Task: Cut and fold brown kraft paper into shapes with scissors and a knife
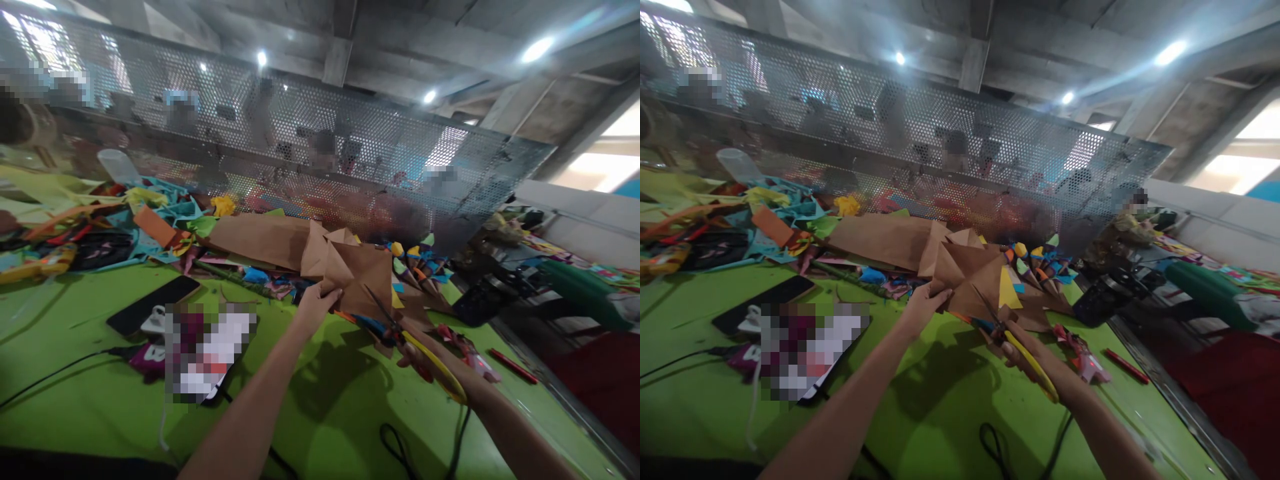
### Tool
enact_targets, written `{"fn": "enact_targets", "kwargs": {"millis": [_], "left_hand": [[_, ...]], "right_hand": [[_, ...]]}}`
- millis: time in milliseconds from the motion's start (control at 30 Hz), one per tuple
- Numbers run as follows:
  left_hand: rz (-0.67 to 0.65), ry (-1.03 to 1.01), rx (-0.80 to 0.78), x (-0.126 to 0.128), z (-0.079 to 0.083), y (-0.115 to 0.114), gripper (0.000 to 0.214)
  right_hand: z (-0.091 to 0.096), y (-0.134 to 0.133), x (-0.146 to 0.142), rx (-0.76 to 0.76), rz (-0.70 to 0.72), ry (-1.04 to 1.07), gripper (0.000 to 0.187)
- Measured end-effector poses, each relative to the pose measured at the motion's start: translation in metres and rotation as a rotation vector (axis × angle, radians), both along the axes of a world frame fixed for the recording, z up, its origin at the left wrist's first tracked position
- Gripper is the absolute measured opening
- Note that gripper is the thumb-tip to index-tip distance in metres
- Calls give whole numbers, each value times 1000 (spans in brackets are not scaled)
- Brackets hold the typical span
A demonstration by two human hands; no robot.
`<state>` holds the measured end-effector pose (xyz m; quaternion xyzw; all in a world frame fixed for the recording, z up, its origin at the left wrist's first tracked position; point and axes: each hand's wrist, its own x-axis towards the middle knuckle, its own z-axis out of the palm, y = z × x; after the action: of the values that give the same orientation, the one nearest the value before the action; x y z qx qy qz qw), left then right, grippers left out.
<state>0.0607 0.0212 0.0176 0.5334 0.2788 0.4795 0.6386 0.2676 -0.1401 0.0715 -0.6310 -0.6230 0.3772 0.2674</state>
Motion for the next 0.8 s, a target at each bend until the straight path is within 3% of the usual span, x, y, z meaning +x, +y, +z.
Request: {"fn": "enact_targets", "kwargs": {"millis": [500, 700, 800], "left_hand": [[-16, -27, -28, 2, -5, 1, 23], [-11, -25, -25, 1, -3, 1, 21], [-8, -23, -32, 1, -3, 2, 22]], "right_hand": [[0, 3, -12, 40, -1, 65, 48], [10, 7, -18, 179, -29, -32, 48], [10, 9, -16, 137, -44, -10, 48]]}}
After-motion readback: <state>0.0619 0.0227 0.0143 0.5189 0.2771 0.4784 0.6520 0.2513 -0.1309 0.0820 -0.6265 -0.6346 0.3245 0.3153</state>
